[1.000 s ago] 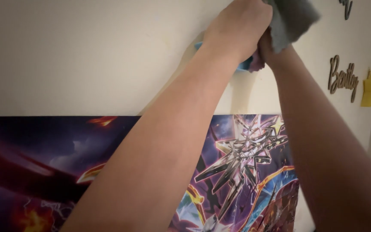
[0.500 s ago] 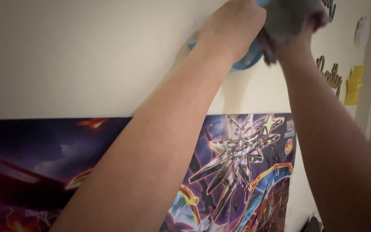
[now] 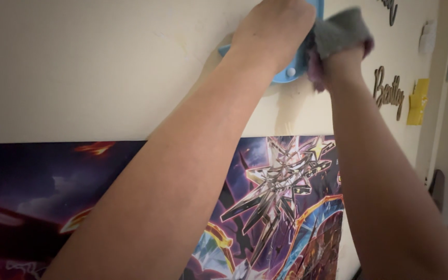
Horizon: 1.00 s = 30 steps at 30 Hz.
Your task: Wiping dust off wall decorations, a poster, and a plastic stool using a cloth.
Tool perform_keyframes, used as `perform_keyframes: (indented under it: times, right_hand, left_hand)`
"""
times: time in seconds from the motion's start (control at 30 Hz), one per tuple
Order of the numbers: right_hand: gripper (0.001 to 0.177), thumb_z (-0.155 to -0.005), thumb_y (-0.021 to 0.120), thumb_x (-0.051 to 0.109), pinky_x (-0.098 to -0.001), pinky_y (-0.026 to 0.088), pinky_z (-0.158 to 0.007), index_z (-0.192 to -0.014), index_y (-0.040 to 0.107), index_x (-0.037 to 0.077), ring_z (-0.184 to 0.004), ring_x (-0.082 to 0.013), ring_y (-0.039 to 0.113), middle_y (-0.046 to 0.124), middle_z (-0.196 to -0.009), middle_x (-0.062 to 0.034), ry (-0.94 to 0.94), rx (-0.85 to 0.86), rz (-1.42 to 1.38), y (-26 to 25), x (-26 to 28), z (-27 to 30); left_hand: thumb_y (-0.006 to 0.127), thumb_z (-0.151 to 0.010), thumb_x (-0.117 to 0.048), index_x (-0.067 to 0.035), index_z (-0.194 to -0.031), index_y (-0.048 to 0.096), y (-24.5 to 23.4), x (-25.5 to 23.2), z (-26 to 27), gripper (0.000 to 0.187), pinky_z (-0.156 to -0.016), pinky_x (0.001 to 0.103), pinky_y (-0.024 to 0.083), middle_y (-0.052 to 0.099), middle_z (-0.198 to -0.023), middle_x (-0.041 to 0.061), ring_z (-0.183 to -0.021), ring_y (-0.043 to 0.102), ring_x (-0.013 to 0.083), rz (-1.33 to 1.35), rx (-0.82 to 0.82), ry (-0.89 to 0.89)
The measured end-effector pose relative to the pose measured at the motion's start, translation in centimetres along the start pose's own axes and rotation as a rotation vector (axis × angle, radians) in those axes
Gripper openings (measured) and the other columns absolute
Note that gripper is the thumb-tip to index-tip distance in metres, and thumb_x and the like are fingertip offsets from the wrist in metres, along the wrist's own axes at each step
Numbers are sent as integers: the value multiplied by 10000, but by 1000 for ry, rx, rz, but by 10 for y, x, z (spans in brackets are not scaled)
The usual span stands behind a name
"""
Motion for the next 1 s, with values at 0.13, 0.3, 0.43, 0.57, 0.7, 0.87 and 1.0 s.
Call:
perform_keyframes:
  times: [0.13, 0.3, 0.43, 0.57, 0.7, 0.87, 1.0]
  right_hand:
    - [485, -1085, 552, 287, -535, 478, -497, -935, 614, -170, -490, -391, 597, 641, -756, -255, 685, 278, -401, -43, 77, 24]
    - [340, -885, 826, 121, -367, 572, -714, -1100, 647, -73, -816, -302, 698, 720, -973, -190, -269, -238, -273, -28, 32, 0]
    - [216, -928, 790, 116, -330, 540, -678, -1030, 659, -22, -739, -203, 660, 703, -855, -123, -61, 1, -122, -15, 56, -3]
    - [146, -956, 738, 75, -337, 569, -724, -1068, 688, -3, -847, -156, 694, 743, -981, -65, -46, -164, -332, -27, 46, 3]
    - [98, -980, 597, 119, -347, 503, -506, -983, 605, 21, -615, -195, 633, 655, -845, -37, 304, -39, -563, -20, 30, -2]
    - [161, -841, 615, 151, -378, 511, -441, -759, 671, 25, -504, -272, 650, 678, -658, -127, -117, 511, 324, -35, 85, -20]
    - [186, -1036, 458, 187, -369, 448, -305, -976, 574, 54, -373, -245, 569, 606, -596, -113, 351, 359, -764, -13, 101, -9]
  left_hand:
    - [657, -772, 34, -3, -884, 740, 3, 2, 0, 144, -683, 446, 595, 732, -912, 225, -844, 730, 377, 24, 45, -17]
    - [665, -744, 46, -16, -877, 748, -5, -1, 3, 169, -706, 443, 594, 729, -979, 212, -903, 724, 364, -39, 24, -14]
    - [691, -742, 6, -17, -908, 745, -6, -1, 3, 177, -747, 436, 590, 718, -1054, 187, -979, 709, 342, -20, 83, -44]
    - [700, -746, 0, -46, -935, 751, -11, -3, 5, 202, -768, 444, 584, 705, -1090, 181, -1010, 696, 341, -31, 67, -32]
    - [685, -754, 20, -54, -936, 756, -10, -3, 4, 209, -746, 446, 595, 699, -1097, 189, -981, 706, 341, -73, 22, -40]
    - [679, -785, 8, -65, -895, 770, -3, 0, 2, 161, -762, 444, 599, 733, -1019, 167, -964, 718, 352, -63, 42, -57]
    - [712, -756, -44, -75, -888, 767, -11, 1, 3, 146, -770, 436, 594, 739, -1004, 162, -959, 723, 340, -15, 184, -121]
Point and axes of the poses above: each hand's wrist, its own z-axis away from the middle knuckle, its own y-axis out of the palm, x = y × z, the point moved 6 cm from there along -z, towards the middle knuckle
